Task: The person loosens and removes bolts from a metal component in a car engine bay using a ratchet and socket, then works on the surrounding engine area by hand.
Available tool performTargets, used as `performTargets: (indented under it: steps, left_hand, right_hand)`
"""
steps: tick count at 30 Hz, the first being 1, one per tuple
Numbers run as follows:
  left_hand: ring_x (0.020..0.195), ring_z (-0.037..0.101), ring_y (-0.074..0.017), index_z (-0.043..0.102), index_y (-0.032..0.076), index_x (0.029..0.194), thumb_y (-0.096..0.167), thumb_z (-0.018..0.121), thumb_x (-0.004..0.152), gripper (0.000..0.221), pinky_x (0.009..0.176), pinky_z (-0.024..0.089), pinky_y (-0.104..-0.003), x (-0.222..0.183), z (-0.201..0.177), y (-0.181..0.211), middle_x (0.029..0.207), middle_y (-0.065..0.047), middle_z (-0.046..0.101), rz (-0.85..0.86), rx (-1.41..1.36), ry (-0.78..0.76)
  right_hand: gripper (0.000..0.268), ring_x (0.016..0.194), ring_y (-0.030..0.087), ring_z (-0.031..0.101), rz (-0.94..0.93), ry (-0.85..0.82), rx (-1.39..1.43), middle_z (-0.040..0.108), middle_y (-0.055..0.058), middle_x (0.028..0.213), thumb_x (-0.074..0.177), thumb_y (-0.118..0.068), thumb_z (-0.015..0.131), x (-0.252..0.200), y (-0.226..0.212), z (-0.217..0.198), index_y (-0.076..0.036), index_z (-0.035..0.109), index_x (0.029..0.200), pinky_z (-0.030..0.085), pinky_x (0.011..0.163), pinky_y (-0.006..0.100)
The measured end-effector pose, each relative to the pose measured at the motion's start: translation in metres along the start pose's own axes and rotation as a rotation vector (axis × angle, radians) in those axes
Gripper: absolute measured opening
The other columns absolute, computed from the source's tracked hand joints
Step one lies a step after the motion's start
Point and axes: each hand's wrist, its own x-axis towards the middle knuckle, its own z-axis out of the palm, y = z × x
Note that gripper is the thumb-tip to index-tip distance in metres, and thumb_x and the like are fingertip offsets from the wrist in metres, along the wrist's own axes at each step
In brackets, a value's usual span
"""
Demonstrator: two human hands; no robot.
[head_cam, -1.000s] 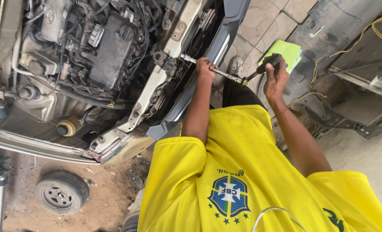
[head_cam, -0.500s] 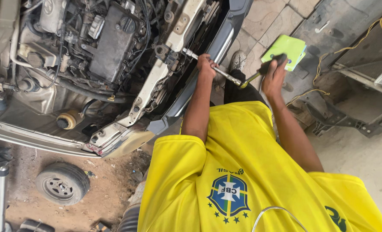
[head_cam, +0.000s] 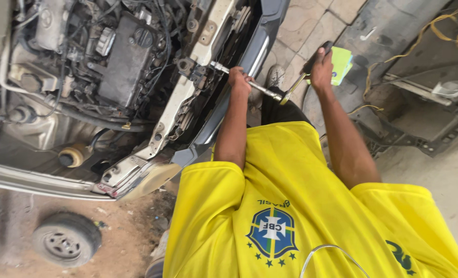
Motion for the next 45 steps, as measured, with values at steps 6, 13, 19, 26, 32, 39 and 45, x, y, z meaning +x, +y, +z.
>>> performTargets:
  steps: [6,13,19,26,32,39,45]
  left_hand:
    - [0.046,0.028,-0.0165,0.046,0.005,0.085,0.016,0.059,0.082,0.017,0.048,0.035,-0.041,-0.001,-0.011,0.002,0.066,-0.004,0.033,0.042,0.086,0.018]
    - [0.047,0.03,-0.0155,0.047,0.007,0.089,0.016,0.057,0.088,0.014,0.052,0.037,-0.04,0.001,-0.013,0.003,0.068,-0.003,0.036,0.002,0.062,-0.014]
    - [0.045,0.03,-0.0174,0.041,0.007,0.089,0.016,0.053,0.089,0.015,0.049,0.039,-0.042,0.001,-0.002,-0.001,0.065,-0.003,0.031,0.001,-0.012,-0.088]
    - [0.046,0.032,-0.0158,0.047,0.003,0.096,0.014,0.053,0.092,0.013,0.049,0.037,-0.038,-0.006,-0.006,0.005,0.067,-0.004,0.039,0.014,0.016,-0.109]
    - [0.045,0.048,-0.018,0.05,0.001,0.102,0.012,0.057,0.092,0.016,0.041,0.045,-0.034,-0.009,-0.017,-0.009,0.071,-0.01,0.05,0.136,0.168,-0.088]
    - [0.047,0.061,-0.0233,0.057,-0.002,0.094,0.014,0.056,0.094,0.017,0.038,0.052,-0.036,-0.021,-0.034,-0.069,0.068,-0.011,0.056,0.18,0.465,-0.262]
    - [0.056,0.07,-0.0236,0.054,0.005,0.092,0.021,0.053,0.097,0.017,0.055,0.065,-0.041,-0.02,-0.099,-0.063,0.072,-0.009,0.065,0.052,0.451,-0.283]
  right_hand:
    - [0.055,0.072,0.023,0.074,-0.122,-0.019,0.013,0.066,0.016,0.087,0.11,-0.055,0.038,-0.055,-0.018,-0.007,-0.003,0.041,0.125,0.063,0.053,0.038]
    - [0.059,0.073,0.024,0.067,-0.179,0.0,-0.042,0.062,0.017,0.087,0.115,-0.057,0.033,-0.036,-0.015,-0.004,-0.001,0.045,0.127,0.057,0.065,0.036]
    - [0.066,0.089,0.039,0.065,-0.205,0.065,-0.277,0.065,0.024,0.096,0.114,-0.057,0.034,0.03,0.007,-0.002,0.004,0.047,0.135,0.051,0.084,0.048]
    - [0.065,0.102,0.037,0.066,-0.105,-0.057,-0.246,0.066,0.022,0.113,0.115,-0.055,0.039,0.028,0.001,-0.012,0.003,0.043,0.142,0.052,0.091,0.046]
    - [0.049,0.088,0.023,0.072,-0.073,-0.203,0.23,0.066,0.013,0.103,0.111,-0.045,0.042,-0.089,0.012,-0.037,-0.005,0.035,0.14,0.062,0.065,0.037]
    - [0.048,0.104,0.028,0.073,-0.206,-0.036,0.305,0.067,0.018,0.118,0.117,-0.046,0.047,-0.2,0.007,-0.067,-0.005,0.032,0.137,0.065,0.074,0.039]
    - [0.048,0.098,0.025,0.072,-0.341,-0.126,0.22,0.067,0.017,0.115,0.115,-0.044,0.054,-0.229,-0.04,-0.063,-0.003,0.039,0.135,0.062,0.078,0.035]
